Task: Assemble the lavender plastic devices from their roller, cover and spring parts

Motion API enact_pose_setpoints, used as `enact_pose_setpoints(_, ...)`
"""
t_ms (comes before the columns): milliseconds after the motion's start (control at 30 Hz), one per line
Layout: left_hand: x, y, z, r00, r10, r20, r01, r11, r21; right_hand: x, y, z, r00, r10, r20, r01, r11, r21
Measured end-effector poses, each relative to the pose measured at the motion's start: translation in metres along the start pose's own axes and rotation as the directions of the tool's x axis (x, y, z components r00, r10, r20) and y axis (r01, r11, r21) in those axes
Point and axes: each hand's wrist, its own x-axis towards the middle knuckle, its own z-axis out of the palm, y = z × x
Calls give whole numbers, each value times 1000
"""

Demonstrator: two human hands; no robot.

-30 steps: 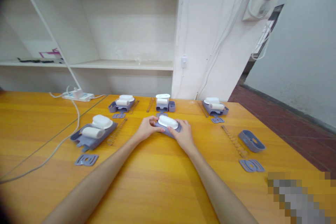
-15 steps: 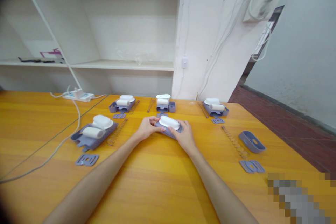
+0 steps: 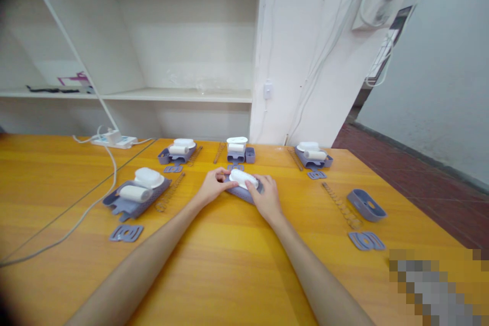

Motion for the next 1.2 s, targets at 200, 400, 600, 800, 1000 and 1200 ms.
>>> enact_pose_setpoints(200, 2, -5, -1, 996, 59, -72, -55, 997, 59, -4, -11, -6, 999, -41, 19, 41, 999, -2)
enact_pose_setpoints(400, 0, -5, 1, 983, 143, -115, -113, 964, 241, -7, -19, -11, 999, 1, 44, -3, 999, 52)
enact_pose_setpoints(600, -4, 4, 1, 964, 266, 3, -249, 898, 362, -17, -25, -11, 976, -56, 209, 33, 993, 111)
enact_pose_setpoints(800, -8, 10, -1, 934, 307, 184, -356, 839, 411, -17, -27, -9, 968, -162, 190, 167, 986, -7)
enact_pose_setpoints(1000, -15, 10, 1, 907, 329, 263, -411, 828, 381, -6, -12, -2, 981, -78, 179, 65, 995, 78)
enact_pose_setpoints(1200, -18, 13, 2, 925, 309, 222, -376, 831, 410, -4, -3, -2, 980, 43, 195, -68, 990, 126)
